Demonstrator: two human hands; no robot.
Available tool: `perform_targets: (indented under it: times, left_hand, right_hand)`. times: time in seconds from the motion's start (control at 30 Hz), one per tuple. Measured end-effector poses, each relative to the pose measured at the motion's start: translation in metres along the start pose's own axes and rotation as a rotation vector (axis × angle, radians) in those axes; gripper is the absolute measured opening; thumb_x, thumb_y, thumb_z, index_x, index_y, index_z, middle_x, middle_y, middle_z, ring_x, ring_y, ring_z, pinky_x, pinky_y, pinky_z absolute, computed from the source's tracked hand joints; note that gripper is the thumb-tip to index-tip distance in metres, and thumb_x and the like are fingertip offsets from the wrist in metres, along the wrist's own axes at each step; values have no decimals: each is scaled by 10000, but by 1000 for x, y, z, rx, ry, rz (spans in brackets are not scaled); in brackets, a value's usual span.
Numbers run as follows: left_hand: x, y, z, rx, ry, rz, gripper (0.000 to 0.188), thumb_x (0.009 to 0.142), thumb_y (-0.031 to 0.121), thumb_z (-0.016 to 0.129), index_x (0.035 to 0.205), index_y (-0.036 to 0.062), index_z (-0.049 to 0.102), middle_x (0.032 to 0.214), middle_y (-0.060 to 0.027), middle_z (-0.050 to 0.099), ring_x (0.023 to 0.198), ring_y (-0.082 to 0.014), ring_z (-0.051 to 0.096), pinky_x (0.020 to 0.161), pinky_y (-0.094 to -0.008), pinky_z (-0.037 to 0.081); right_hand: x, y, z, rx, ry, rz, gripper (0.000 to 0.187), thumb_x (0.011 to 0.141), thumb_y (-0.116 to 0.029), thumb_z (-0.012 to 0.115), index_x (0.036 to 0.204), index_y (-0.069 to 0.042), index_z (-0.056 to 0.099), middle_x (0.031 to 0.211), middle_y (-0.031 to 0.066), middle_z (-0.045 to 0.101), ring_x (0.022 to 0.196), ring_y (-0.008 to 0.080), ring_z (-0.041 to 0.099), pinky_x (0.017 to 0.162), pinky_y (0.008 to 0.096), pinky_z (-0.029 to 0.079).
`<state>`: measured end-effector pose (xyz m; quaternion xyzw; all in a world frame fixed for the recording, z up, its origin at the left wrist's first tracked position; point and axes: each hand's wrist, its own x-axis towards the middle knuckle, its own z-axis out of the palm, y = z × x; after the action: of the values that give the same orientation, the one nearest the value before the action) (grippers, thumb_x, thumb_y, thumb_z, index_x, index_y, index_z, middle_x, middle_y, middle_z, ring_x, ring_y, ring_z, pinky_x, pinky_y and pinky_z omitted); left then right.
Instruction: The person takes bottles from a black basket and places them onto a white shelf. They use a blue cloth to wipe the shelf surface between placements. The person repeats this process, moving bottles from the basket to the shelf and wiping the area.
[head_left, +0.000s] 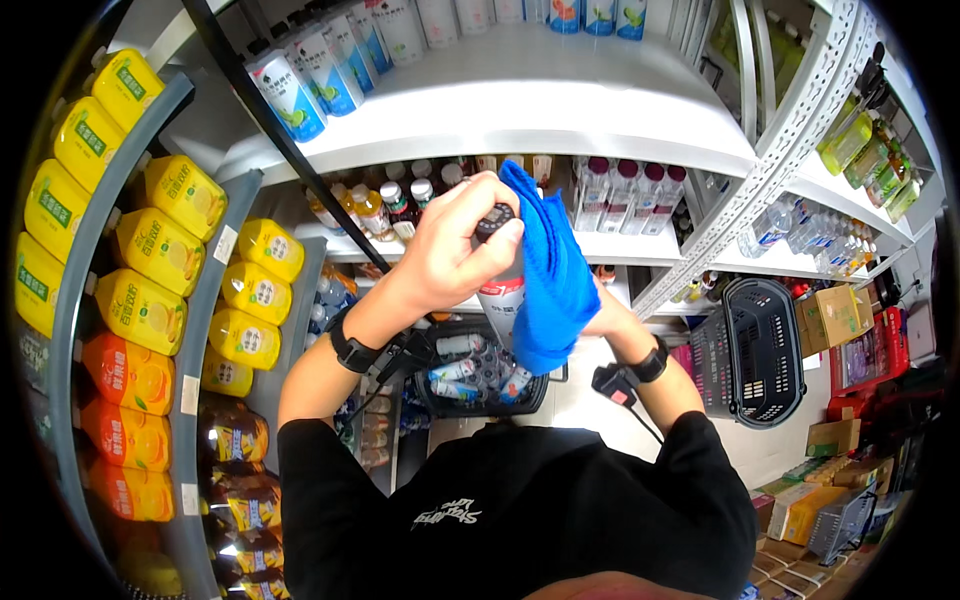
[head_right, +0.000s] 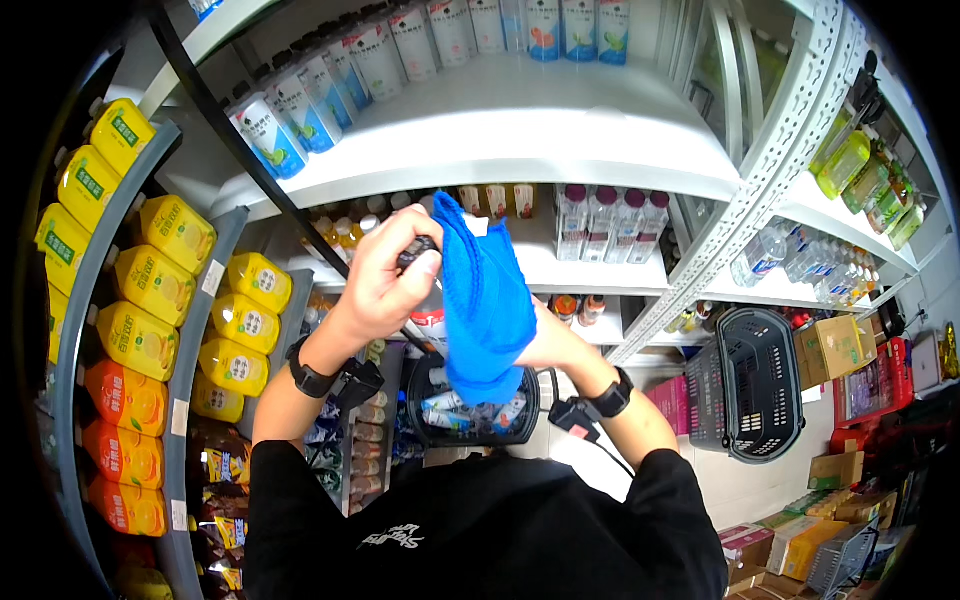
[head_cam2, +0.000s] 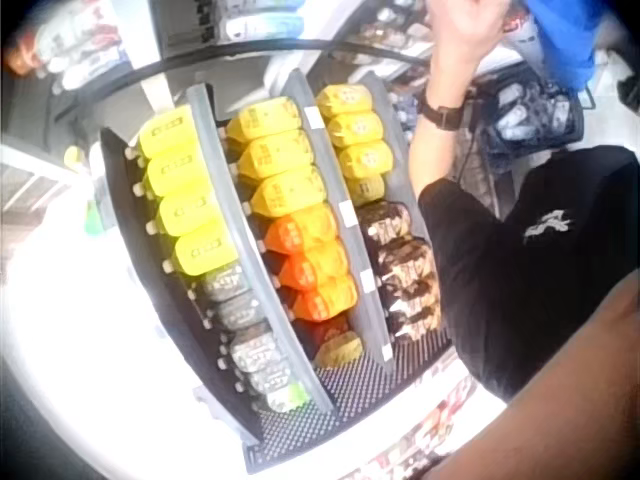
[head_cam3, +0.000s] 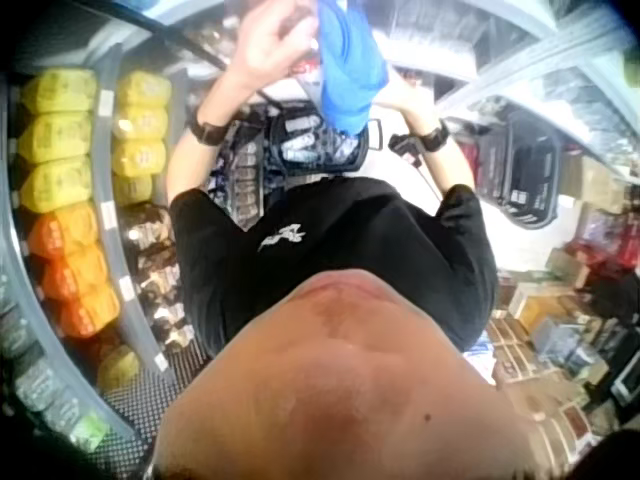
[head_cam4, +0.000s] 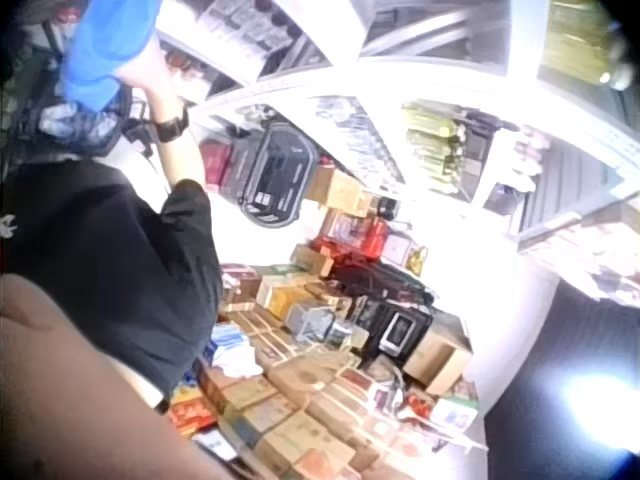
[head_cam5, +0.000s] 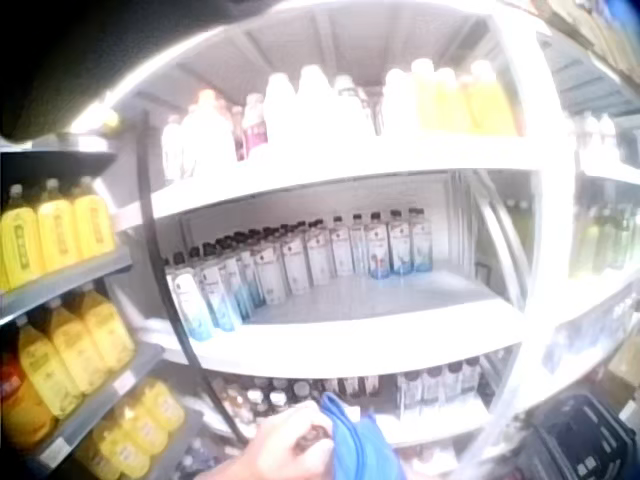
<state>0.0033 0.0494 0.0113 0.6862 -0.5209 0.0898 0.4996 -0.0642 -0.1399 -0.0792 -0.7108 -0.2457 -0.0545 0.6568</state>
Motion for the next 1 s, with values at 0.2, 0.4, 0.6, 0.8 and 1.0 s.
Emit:
perform_targets:
  times: [0.2, 0.4, 0.6, 0.8, 1.0]
  left_hand:
    - [20, 10, -28, 110, -71, 111, 235, 814, 188, 684, 888, 1, 562, 802, -123, 562, 691, -247, 560, 641, -326, 450]
    - [43, 16, -57, 49, -31, 112, 212, 844, 208, 671, 861, 16, 583, 713, -62, 541, 624, -159, 526, 584, -284, 419]
    - [66, -6, -74, -42, 73, 67, 259, 945, 258, 593, 910, 2, 568, 752, 3, 535, 687, -50, 455, 600, -221, 377]
    - [125, -27, -71, 52, 8, 82, 272, 967, 266, 574, 920, -2, 579, 790, 10, 560, 767, -52, 491, 683, -216, 417]
    - [202, -68, -81, -84, -85, 65, 277, 987, 280, 564, 930, 12, 605, 875, 8, 598, 858, -65, 535, 814, -227, 425]
  right_hand:
    - [24, -9, 22, -143, 186, -200, 701, 653, -222, 879, 1245, -44, 550, 1150, 87, 645, 1044, 186, 618, 923, 357, 489]
    - [45, -7, 25, -102, 190, -166, 687, 658, -282, 869, 1232, -46, 574, 1176, 114, 640, 1071, 231, 618, 937, 375, 480]
    - [60, 0, 0, -325, 133, -229, 665, 667, -376, 836, 1200, -55, 604, 1203, 152, 628, 1101, 302, 605, 973, 405, 451]
    - [75, 11, -46, -308, 216, -304, 583, 672, -322, 827, 1139, -36, 626, 1101, 146, 677, 994, 304, 662, 895, 393, 505]
    - [73, 9, -95, -280, 365, -268, 496, 748, -168, 789, 1186, -15, 611, 1165, 134, 655, 1090, 225, 614, 973, 373, 471]
